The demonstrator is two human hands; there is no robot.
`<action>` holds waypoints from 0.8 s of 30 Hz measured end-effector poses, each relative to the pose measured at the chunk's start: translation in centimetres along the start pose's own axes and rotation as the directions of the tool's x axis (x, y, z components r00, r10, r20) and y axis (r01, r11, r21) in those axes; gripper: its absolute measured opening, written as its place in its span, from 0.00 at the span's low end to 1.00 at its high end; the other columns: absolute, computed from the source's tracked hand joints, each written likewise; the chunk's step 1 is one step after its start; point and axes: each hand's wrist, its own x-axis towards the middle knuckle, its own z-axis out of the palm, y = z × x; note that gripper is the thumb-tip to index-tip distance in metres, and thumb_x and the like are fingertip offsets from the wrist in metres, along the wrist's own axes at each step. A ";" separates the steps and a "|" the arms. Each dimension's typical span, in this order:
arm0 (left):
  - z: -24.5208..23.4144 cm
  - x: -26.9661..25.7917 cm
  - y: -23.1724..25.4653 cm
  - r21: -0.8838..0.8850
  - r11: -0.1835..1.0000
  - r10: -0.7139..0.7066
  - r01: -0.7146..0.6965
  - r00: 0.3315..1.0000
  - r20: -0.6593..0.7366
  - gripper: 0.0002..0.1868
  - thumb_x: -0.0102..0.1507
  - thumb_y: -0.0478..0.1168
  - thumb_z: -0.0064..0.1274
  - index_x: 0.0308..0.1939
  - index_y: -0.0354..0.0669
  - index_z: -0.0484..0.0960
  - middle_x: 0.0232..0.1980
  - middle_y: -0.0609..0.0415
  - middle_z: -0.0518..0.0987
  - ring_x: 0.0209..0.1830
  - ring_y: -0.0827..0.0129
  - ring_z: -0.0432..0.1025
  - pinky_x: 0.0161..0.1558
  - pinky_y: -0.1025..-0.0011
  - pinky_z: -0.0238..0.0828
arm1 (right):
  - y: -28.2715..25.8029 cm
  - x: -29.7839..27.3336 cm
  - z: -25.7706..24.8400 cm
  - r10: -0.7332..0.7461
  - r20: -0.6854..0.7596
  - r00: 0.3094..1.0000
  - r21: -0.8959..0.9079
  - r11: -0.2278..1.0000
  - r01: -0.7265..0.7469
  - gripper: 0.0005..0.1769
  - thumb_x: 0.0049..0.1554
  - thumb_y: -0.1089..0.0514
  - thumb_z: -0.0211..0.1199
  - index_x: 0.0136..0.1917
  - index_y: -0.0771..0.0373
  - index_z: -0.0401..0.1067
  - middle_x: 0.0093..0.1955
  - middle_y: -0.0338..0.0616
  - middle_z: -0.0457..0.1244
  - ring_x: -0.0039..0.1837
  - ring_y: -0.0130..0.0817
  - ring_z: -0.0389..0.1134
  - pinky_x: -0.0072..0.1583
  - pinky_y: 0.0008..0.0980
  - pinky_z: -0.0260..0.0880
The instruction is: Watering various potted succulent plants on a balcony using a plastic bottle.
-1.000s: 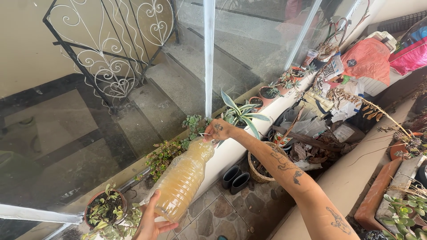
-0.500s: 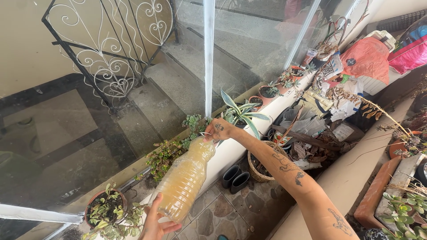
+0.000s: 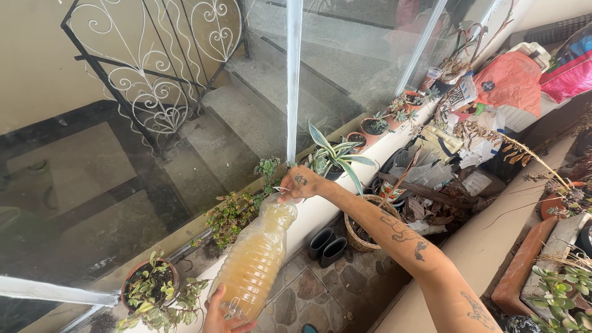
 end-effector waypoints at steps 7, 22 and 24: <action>-2.6 -1.7 0.6 -0.030 0.999 -0.034 0.033 0.999 -0.005 0.43 0.54 0.67 0.47 0.73 0.68 0.62 0.64 0.46 0.75 0.50 0.34 0.76 0.40 0.40 0.79 | -0.8 1.4 1.9 0.020 0.049 0.999 -0.032 0.999 -0.018 0.32 0.43 0.34 0.76 0.50 0.61 0.82 0.46 0.46 0.74 0.50 0.39 0.76 0.51 0.37 0.76; -10.9 8.3 -3.1 -0.038 0.962 0.263 -0.272 0.953 -0.147 0.49 0.54 0.62 0.57 0.75 0.45 0.62 0.68 0.46 0.71 0.59 0.49 0.73 0.48 0.44 0.76 | -2.5 2.4 3.2 -0.095 0.105 0.990 0.031 0.995 0.092 0.27 0.47 0.36 0.73 0.50 0.59 0.83 0.48 0.46 0.74 0.52 0.39 0.76 0.55 0.36 0.75; -11.3 8.4 -3.0 -0.026 0.932 0.358 -0.362 0.930 -0.086 0.50 0.54 0.62 0.59 0.74 0.42 0.64 0.68 0.45 0.72 0.60 0.51 0.73 0.50 0.51 0.77 | -2.5 2.7 3.4 -0.102 0.113 0.988 0.029 0.995 0.100 0.27 0.48 0.37 0.73 0.50 0.59 0.83 0.49 0.46 0.74 0.52 0.39 0.76 0.56 0.36 0.75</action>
